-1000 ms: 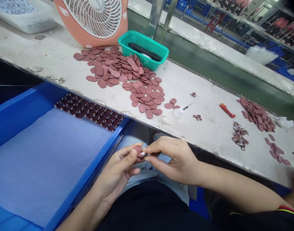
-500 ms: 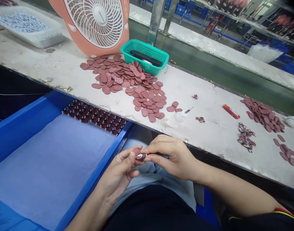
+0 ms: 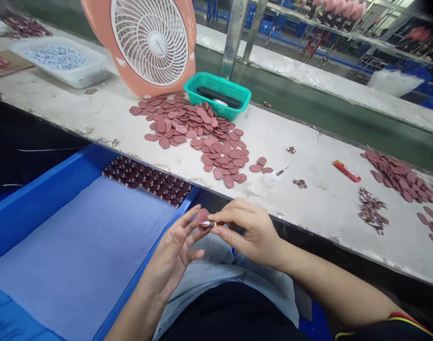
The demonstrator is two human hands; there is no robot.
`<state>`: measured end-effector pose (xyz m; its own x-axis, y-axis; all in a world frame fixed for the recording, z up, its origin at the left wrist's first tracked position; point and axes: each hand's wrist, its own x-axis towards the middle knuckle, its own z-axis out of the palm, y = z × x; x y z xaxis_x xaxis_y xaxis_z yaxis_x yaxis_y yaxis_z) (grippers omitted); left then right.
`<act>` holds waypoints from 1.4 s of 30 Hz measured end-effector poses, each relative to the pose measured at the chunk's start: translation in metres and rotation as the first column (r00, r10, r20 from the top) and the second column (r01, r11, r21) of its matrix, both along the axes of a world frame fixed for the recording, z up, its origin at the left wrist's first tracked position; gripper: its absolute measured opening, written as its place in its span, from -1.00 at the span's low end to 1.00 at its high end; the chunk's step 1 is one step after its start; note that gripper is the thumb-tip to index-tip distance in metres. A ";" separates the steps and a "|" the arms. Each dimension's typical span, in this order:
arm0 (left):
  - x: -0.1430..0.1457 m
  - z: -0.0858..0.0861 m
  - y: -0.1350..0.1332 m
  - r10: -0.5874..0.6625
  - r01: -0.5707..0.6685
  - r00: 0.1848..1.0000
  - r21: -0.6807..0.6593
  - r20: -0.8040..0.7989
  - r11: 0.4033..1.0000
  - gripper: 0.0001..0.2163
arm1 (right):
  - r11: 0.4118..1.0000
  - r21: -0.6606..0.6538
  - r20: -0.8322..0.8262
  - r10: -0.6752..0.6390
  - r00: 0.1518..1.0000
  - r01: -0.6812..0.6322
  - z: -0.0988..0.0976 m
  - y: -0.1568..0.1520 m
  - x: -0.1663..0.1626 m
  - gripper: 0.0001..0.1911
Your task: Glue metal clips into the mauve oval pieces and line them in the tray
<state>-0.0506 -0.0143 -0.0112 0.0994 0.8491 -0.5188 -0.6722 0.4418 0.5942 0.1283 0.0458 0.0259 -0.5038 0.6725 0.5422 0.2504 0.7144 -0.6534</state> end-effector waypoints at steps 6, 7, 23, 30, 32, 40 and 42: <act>0.006 -0.002 -0.006 0.351 -0.315 0.863 0.155 -0.364 0.936 -0.73 | 0.923 0.350 0.044 -0.188 0.981 0.161 -0.030 -0.003 -0.028 -0.87; 0.008 0.000 -0.005 0.354 -0.309 0.856 0.176 -0.377 0.935 -0.74 | 0.916 0.375 0.058 -0.177 0.983 0.143 -0.036 -0.004 -0.032 -0.85; -0.133 -0.075 0.070 0.093 -0.244 0.262 0.027 -0.960 0.969 -0.72 | 0.956 0.290 0.169 -0.099 0.981 0.047 -0.055 -0.016 -0.028 -0.88; -0.182 -0.111 0.115 -0.295 -0.118 -0.054 -0.287 -0.954 0.951 -0.69 | 0.962 0.225 0.190 -0.200 0.961 0.155 -0.061 -0.021 -0.001 -0.81; -0.185 -0.117 0.120 -0.337 -0.103 -0.094 -0.327 -0.937 0.939 -0.68 | 0.962 0.210 0.193 -0.217 0.957 0.176 -0.063 -0.022 0.003 -0.81; -0.185 -0.124 0.130 -0.357 -0.099 -0.142 -0.346 -0.923 0.933 -0.69 | 0.957 0.192 0.205 -0.256 0.945 0.218 -0.067 -0.020 0.009 -0.82; -0.183 -0.119 0.130 -0.317 -0.107 -0.140 -0.304 -0.938 0.947 -0.68 | 0.952 0.209 0.196 -0.266 0.944 0.225 -0.063 -0.019 0.014 -0.79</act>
<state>-0.2334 0.1157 -0.1298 -0.6156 0.7420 -0.2654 0.6314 0.6660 0.3973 0.1420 0.0263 -0.0367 -0.4558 0.6913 0.5607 0.5552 0.7132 -0.4279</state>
